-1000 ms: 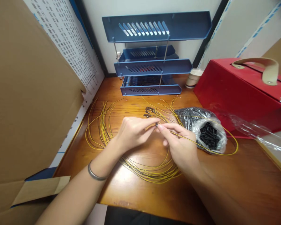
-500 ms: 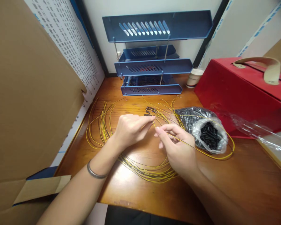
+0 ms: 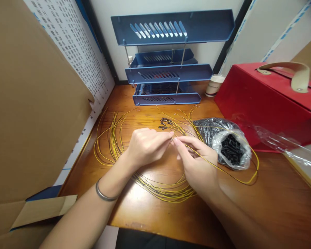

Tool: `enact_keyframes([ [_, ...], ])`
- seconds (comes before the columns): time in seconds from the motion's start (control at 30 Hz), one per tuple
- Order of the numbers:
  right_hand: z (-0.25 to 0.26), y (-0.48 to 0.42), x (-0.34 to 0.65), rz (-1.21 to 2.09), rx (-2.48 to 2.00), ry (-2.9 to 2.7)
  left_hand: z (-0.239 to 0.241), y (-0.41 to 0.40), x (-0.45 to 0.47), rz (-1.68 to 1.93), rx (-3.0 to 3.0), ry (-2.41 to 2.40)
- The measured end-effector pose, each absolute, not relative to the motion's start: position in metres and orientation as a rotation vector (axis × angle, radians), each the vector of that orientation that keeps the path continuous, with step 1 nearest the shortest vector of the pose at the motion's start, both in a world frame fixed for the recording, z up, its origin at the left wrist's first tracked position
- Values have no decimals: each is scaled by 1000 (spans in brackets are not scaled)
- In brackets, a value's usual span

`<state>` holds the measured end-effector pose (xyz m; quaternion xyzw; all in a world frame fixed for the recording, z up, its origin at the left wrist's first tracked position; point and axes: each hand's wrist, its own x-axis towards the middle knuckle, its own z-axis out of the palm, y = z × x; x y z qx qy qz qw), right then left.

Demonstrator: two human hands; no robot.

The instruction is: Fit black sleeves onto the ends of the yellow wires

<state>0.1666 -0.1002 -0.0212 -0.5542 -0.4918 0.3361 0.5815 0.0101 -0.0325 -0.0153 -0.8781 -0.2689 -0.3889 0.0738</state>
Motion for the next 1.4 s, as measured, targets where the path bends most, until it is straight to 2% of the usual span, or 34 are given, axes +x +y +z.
enact_keyframes([
  [0.2, -21, -102, 169, 660, -1287, -1265, -20, -25, 8, -1276, -2526, -631],
  [0.4, -18, -108, 168, 580, -1135, -1366, -23, -14, 4, -1391, -2521, -697],
  [1.1, -26, -101, 166, 492, -1309, -1307, -21, -25, 15, -1214, -2439, -572],
  [1.4, -24, -101, 168, 497, -1243, -1376, -24, -20, 9, -1256, -2455, -605],
])
